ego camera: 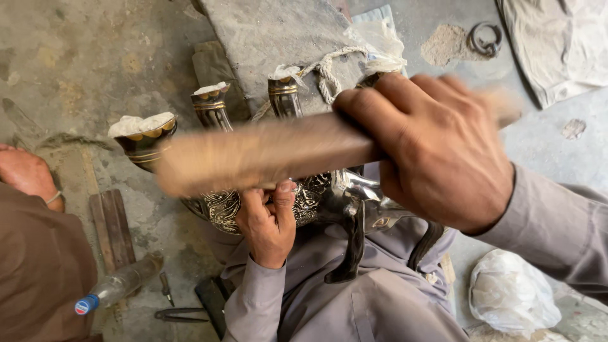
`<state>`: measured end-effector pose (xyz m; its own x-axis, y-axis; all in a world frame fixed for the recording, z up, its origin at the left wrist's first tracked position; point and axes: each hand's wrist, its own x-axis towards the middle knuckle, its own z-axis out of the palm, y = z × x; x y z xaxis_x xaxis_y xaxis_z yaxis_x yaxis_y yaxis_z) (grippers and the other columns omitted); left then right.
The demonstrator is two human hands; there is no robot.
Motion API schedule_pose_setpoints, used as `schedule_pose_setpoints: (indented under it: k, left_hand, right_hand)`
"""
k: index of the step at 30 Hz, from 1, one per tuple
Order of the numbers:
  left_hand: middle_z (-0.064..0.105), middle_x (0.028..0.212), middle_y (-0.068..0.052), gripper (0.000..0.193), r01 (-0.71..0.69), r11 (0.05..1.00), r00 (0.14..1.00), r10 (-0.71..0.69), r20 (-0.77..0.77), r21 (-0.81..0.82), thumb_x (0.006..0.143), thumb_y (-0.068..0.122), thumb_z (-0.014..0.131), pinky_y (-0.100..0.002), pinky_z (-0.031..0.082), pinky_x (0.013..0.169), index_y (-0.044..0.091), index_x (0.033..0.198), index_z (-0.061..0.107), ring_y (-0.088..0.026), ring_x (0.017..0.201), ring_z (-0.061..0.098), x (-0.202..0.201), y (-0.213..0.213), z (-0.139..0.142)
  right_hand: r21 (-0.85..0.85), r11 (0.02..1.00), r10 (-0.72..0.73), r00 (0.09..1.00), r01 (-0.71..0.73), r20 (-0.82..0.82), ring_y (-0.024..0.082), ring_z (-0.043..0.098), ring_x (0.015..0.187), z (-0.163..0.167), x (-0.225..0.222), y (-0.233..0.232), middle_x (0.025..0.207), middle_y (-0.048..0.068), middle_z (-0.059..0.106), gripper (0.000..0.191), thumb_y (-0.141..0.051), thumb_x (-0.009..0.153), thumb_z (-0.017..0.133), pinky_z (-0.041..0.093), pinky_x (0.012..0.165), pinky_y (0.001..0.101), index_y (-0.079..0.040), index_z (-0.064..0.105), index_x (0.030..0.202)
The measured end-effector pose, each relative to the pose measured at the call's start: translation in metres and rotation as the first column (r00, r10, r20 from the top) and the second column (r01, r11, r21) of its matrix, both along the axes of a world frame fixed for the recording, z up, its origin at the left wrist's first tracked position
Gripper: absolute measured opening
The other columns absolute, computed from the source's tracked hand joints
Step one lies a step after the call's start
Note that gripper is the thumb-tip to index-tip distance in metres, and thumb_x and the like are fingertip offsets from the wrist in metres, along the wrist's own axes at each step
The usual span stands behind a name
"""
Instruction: The person sits on the floor holding an ornate brass object on their lap and engraves decorative patterns into it, holding a chisel against the surface with one hand and striking it with a wooden mallet held in the other hand, repositioning the chisel across different areas of the design.
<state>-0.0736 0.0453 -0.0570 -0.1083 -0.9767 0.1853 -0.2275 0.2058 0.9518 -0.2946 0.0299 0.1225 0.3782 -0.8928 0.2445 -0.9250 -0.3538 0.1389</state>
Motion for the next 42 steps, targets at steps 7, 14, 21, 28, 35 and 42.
schedule_pose_setpoints:
  k: [7,14,21,28,35,42]
  left_hand:
    - [0.071,0.096,-0.012,0.020,0.003,0.998,1.000,-0.002,0.022,-0.056,0.107,0.017,0.062,-0.025,0.053,0.053,-0.002,0.109,0.054,-0.014,0.079,0.075,0.000,-0.002,0.002]
    - [0.074,0.092,-0.008,0.018,0.014,1.000,1.000,-0.014,-0.006,-0.003,0.107,0.018,0.062,-0.024,0.055,0.054,0.001,0.108,0.057,-0.013,0.075,0.074,0.000,-0.004,0.002]
    - [0.074,0.093,-0.009,0.019,0.023,1.000,0.999,-0.023,-0.031,0.001,0.107,0.017,0.060,-0.024,0.057,0.057,-0.001,0.111,0.058,-0.014,0.080,0.075,0.000,-0.003,-0.003]
    - [0.073,0.091,-0.011,0.023,-0.139,0.990,0.982,0.137,-0.132,-0.008,0.107,0.014,0.060,-0.027,0.058,0.063,-0.007,0.112,0.053,-0.015,0.077,0.073,-0.006,0.007,-0.007]
    - [0.077,0.089,-0.011,0.018,-0.145,0.987,0.987,0.149,0.055,-0.073,0.105,0.012,0.062,-0.032,0.057,0.064,-0.005,0.106,0.057,-0.019,0.073,0.077,-0.004,0.007,-0.005]
    - [0.068,0.091,-0.012,0.018,-0.068,0.898,0.915,0.230,0.332,-0.434,0.109,0.020,0.057,-0.046,0.051,0.075,0.004,0.104,0.062,-0.034,0.079,0.068,-0.001,-0.006,-0.009]
  right_hand:
    - [0.033,0.997,-0.070,0.996,0.072,-0.051,0.019,0.062,0.067,0.014,0.011,-0.005,0.088,0.004,0.068,0.030,-0.007,0.087,0.068,0.050,0.070,0.0375,-0.014,0.069,0.116]
    - [0.056,0.994,-0.089,0.996,0.089,-0.013,0.016,0.063,0.069,0.013,0.018,-0.006,0.084,0.003,0.067,0.025,-0.003,0.087,0.066,0.052,0.075,0.0354,-0.010,0.068,0.111]
    - [-0.034,0.996,-0.091,0.980,0.086,-0.176,0.015,0.060,0.066,0.004,0.007,0.006,0.080,0.000,0.065,0.020,-0.009,0.091,0.070,0.049,0.072,0.0333,-0.015,0.069,0.109]
    - [-0.172,0.985,-0.022,0.996,0.006,-0.090,0.016,0.061,0.075,0.015,0.014,0.010,0.087,-0.001,0.067,0.026,-0.012,0.088,0.072,0.045,0.077,0.0336,-0.016,0.071,0.113]
    - [-0.075,0.996,-0.040,0.999,0.039,-0.011,0.017,0.061,0.073,0.017,0.032,0.002,0.086,0.001,0.065,0.027,-0.012,0.085,0.074,0.044,0.070,0.0328,-0.014,0.072,0.112]
    - [-0.118,0.993,0.009,0.997,-0.018,-0.073,0.020,0.062,0.071,0.023,0.031,0.011,0.083,0.002,0.064,0.027,-0.014,0.086,0.072,0.048,0.073,0.0372,-0.017,0.071,0.113]
